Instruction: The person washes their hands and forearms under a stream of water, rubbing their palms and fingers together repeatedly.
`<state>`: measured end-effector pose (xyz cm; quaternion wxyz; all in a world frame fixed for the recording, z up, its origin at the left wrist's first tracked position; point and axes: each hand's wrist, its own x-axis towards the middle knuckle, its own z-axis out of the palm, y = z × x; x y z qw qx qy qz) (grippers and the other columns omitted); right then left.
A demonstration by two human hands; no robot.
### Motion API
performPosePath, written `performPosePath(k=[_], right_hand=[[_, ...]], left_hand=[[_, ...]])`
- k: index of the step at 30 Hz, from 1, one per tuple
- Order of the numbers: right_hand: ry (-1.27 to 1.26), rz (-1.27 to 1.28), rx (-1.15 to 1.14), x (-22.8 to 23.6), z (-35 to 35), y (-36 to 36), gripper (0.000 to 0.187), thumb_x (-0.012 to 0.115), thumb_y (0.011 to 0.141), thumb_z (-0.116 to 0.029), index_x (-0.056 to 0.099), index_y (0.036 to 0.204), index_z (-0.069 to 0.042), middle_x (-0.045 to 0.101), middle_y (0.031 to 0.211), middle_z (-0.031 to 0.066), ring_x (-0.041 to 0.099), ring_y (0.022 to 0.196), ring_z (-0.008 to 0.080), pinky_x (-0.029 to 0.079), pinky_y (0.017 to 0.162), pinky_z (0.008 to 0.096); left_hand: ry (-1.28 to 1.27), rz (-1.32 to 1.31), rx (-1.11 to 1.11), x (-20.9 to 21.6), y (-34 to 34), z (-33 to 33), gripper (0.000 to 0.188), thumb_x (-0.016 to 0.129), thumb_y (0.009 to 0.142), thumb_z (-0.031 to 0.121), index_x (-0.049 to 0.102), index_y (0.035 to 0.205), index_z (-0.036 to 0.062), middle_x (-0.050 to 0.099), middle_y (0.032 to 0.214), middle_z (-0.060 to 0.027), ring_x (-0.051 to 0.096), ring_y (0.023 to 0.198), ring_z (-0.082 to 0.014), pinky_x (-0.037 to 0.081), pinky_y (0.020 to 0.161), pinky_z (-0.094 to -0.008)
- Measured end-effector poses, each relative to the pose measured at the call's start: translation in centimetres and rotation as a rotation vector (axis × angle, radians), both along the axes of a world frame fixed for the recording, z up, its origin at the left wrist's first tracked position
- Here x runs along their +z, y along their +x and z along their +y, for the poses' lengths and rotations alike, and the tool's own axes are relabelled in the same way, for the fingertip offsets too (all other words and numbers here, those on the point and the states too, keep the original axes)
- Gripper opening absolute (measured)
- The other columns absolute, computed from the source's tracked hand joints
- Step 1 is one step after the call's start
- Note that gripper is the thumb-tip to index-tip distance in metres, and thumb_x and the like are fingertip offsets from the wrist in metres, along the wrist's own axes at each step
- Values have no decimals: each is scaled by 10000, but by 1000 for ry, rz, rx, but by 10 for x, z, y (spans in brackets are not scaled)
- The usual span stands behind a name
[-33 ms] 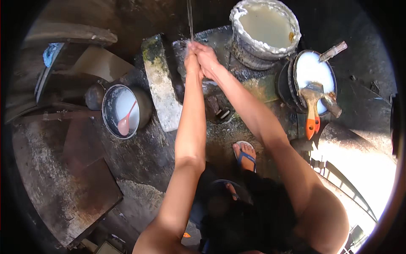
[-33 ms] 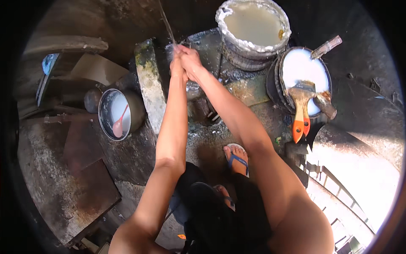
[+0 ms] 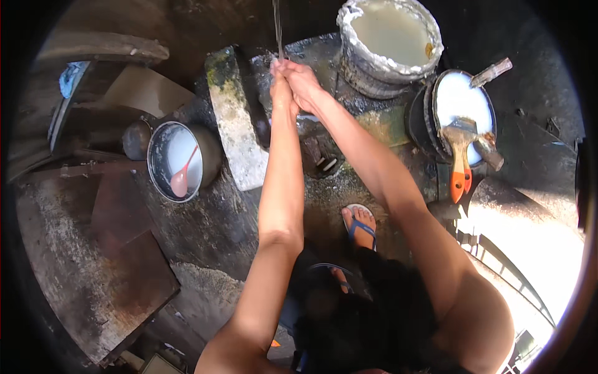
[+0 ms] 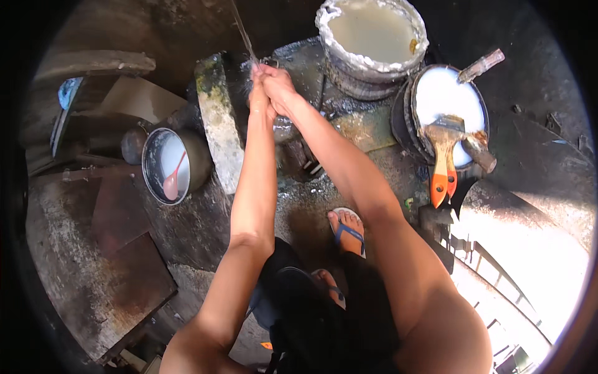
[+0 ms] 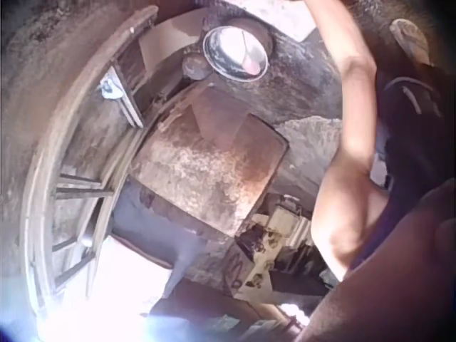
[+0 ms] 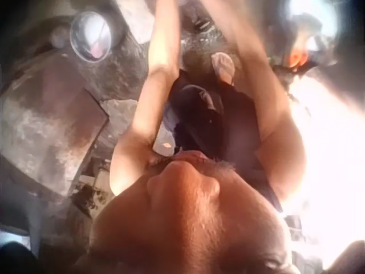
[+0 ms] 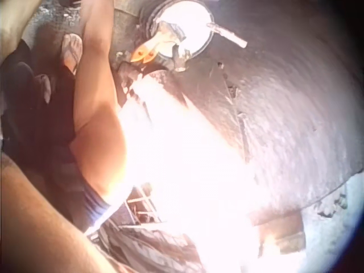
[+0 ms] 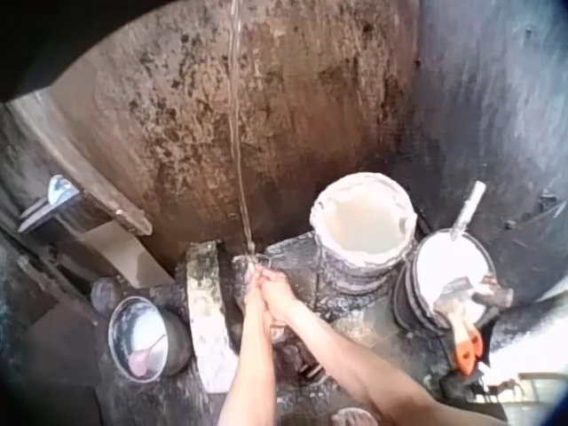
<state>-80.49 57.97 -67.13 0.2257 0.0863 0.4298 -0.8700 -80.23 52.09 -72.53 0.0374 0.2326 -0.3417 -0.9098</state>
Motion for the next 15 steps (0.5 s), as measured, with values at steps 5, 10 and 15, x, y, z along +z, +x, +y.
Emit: performPosePath(k=[5,10,15], right_hand=[[-31,-118,-132,-6,-7,-4,83,538,956,-6,601,1002,23,648,871,107,612,738,183,527,642,305],[-20,-242,-182,1,-12,-1,84,558,886,58,579,965,75,611,745,140,593,592,205,508,519,347],[46,-209,-239,-25,4,-25,34,567,824,77,580,848,96,576,644,121,553,492,194,463,424,353]], left_hand=[[10,67,76,1,0,12,256,479,1029,263,547,1082,22,662,1095,-204,659,940,-254,565,830,-375],[-171,-51,106,5,13,2,218,542,997,212,575,1087,16,658,1089,-174,656,917,-230,564,780,-337],[-342,-49,194,20,15,31,82,583,943,72,633,913,15,615,823,-18,553,710,-102,493,611,-296]])
